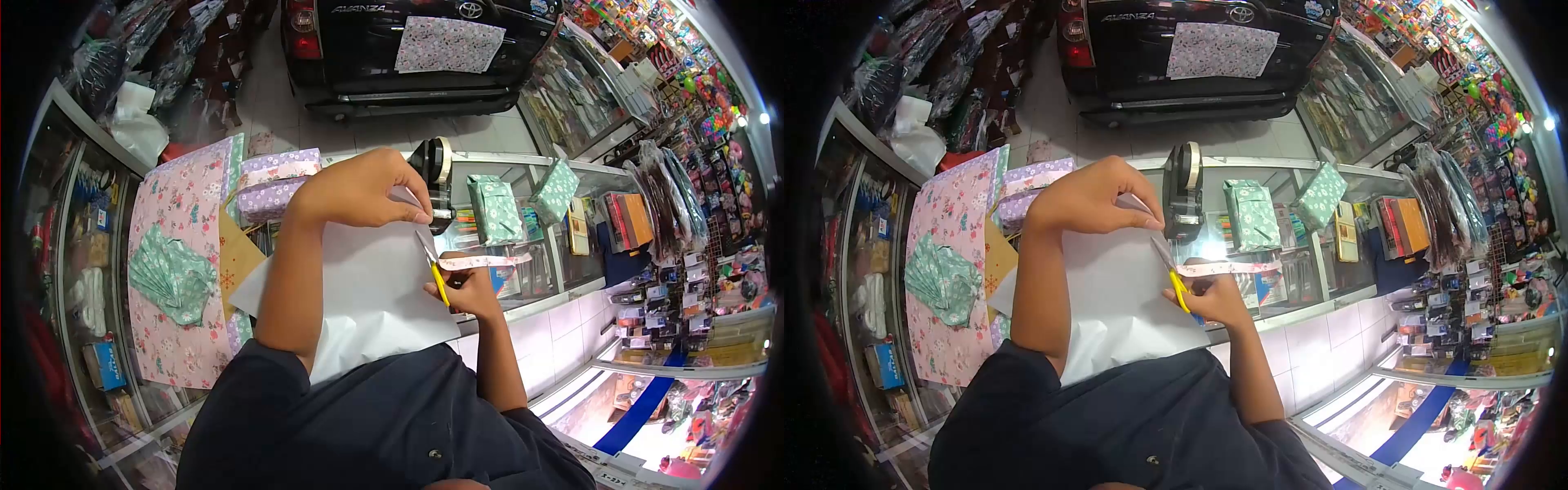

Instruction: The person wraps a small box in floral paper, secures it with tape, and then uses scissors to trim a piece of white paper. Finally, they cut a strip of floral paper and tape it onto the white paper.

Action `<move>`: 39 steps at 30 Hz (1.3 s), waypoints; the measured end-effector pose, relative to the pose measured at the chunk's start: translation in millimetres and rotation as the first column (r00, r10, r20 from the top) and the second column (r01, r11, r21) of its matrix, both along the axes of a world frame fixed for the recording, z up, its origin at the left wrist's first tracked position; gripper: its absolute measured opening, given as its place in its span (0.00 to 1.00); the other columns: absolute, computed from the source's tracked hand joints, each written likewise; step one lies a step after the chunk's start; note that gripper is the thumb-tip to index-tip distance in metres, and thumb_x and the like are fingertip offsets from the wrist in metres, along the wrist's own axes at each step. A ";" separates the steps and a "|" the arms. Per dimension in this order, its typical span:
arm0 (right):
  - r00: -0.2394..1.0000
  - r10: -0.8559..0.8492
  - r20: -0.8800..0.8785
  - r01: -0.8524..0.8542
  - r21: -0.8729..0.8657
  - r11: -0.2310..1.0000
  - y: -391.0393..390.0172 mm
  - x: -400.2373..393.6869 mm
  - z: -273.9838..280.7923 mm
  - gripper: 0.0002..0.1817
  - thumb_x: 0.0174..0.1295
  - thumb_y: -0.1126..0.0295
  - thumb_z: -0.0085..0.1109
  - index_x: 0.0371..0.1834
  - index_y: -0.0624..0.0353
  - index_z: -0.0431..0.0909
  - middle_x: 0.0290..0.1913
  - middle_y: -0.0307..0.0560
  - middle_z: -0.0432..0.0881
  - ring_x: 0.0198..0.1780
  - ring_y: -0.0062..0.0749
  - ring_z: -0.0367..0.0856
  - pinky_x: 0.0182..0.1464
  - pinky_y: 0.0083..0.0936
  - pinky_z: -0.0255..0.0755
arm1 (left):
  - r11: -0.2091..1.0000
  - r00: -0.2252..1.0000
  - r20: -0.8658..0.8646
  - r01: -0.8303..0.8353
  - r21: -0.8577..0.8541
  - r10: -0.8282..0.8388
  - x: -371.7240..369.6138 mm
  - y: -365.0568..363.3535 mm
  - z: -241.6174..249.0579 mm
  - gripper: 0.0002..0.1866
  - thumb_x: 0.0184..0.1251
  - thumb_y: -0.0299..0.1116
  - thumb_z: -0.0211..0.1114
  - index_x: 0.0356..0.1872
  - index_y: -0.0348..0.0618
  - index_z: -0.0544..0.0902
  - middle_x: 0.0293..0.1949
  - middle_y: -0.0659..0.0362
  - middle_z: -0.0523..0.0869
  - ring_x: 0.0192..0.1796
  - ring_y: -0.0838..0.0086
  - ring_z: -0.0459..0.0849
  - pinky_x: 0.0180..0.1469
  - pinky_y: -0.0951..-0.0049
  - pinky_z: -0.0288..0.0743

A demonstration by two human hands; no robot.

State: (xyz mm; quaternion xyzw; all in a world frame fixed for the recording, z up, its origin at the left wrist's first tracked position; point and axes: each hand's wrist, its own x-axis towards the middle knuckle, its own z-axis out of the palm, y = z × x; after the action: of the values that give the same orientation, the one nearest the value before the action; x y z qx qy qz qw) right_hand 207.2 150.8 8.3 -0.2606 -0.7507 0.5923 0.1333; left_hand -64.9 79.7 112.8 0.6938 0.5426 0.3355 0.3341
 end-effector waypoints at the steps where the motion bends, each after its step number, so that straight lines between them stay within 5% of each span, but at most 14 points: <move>1: 0.998 -0.027 -0.051 0.024 -0.058 0.998 -0.6 -0.1 -1.5 0.15 0.55 0.64 0.83 0.27 0.58 0.83 0.22 0.31 0.78 0.23 0.12 0.70 0.25 0.20 0.63 | 0.999 1.000 0.025 0.018 0.027 -0.018 0.1 0.4 -0.9 0.11 0.64 0.36 0.77 0.41 0.40 0.93 0.35 0.51 0.93 0.36 0.68 0.86 0.43 0.67 0.78; 2: 0.999 -0.016 -0.044 0.016 -0.002 1.000 -1.1 -2.1 1.0 0.17 0.56 0.74 0.80 0.23 0.57 0.75 0.22 0.31 0.75 0.19 0.14 0.71 0.22 0.18 0.62 | 0.999 1.000 0.024 0.018 0.027 -0.019 0.0 0.3 -0.5 0.11 0.64 0.36 0.77 0.41 0.40 0.93 0.35 0.51 0.93 0.36 0.68 0.86 0.43 0.67 0.78; 5: 0.987 0.075 -0.142 -0.084 -0.059 0.995 2.6 -1.4 4.0 0.17 0.57 0.76 0.79 0.21 0.60 0.75 0.23 0.33 0.77 0.21 0.15 0.73 0.24 0.17 0.63 | 1.000 1.000 0.029 0.005 0.007 -0.005 -0.2 -0.5 -0.2 0.11 0.64 0.36 0.76 0.41 0.40 0.93 0.34 0.51 0.93 0.36 0.67 0.86 0.43 0.67 0.78; 6: 0.994 0.105 0.037 -0.101 -0.099 0.990 8.8 3.6 4.6 0.18 0.55 0.77 0.79 0.18 0.62 0.76 0.25 0.36 0.79 0.25 0.17 0.75 0.28 0.18 0.64 | 1.000 1.000 0.018 0.007 0.007 -0.007 -0.7 0.0 -0.7 0.11 0.64 0.36 0.76 0.41 0.40 0.93 0.34 0.51 0.93 0.36 0.67 0.86 0.43 0.67 0.78; 7: 0.994 0.104 0.036 -0.100 -0.099 0.990 10.2 2.3 1.4 0.18 0.55 0.77 0.79 0.18 0.62 0.76 0.25 0.36 0.79 0.25 0.17 0.75 0.28 0.18 0.64 | 1.000 1.000 0.007 0.009 0.007 -0.009 -1.0 0.5 -0.9 0.11 0.64 0.36 0.76 0.42 0.41 0.93 0.34 0.51 0.93 0.36 0.67 0.86 0.43 0.66 0.78; 9: 0.973 0.128 -0.190 -0.099 0.157 0.983 11.0 -1.1 -6.3 0.17 0.52 0.79 0.80 0.17 0.62 0.76 0.25 0.38 0.80 0.26 0.18 0.76 0.29 0.20 0.64 | 1.000 1.000 -0.015 -0.001 -0.005 0.001 -0.6 0.9 -0.5 0.11 0.64 0.35 0.76 0.42 0.41 0.93 0.34 0.51 0.93 0.35 0.67 0.86 0.43 0.66 0.78; 15: 0.970 0.102 -0.222 -0.093 0.047 0.994 8.7 -2.9 -4.9 0.19 0.53 0.75 0.82 0.16 0.58 0.76 0.22 0.37 0.79 0.24 0.17 0.73 0.27 0.21 0.62 | 0.999 1.000 0.006 -0.012 -0.045 0.012 1.7 0.4 0.8 0.10 0.63 0.33 0.76 0.41 0.39 0.93 0.37 0.57 0.94 0.42 0.73 0.89 0.48 0.71 0.79; 17: 0.969 0.094 -0.228 -0.091 0.027 0.996 8.9 -3.5 -9.7 0.19 0.53 0.76 0.82 0.16 0.58 0.75 0.23 0.37 0.79 0.25 0.17 0.73 0.28 0.21 0.63 | 1.000 1.000 0.020 -0.020 0.022 0.019 2.2 0.7 -0.8 0.10 0.63 0.35 0.76 0.40 0.40 0.93 0.33 0.51 0.92 0.34 0.66 0.85 0.42 0.65 0.78; 39: 0.968 0.139 -0.208 -0.125 0.076 0.989 16.1 -9.0 2.4 0.18 0.51 0.74 0.82 0.15 0.60 0.77 0.21 0.38 0.79 0.25 0.20 0.72 0.28 0.23 0.61 | 1.000 1.000 0.005 -0.028 0.004 0.028 -0.2 1.6 -4.0 0.12 0.63 0.40 0.77 0.40 0.43 0.94 0.30 0.54 0.91 0.32 0.70 0.83 0.39 0.68 0.76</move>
State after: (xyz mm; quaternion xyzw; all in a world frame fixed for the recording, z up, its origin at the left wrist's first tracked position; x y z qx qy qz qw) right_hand 198.2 167.0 10.7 -0.1409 -0.7658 0.6007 0.1812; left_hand -65.0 81.3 108.8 0.6861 0.5508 0.3429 0.3290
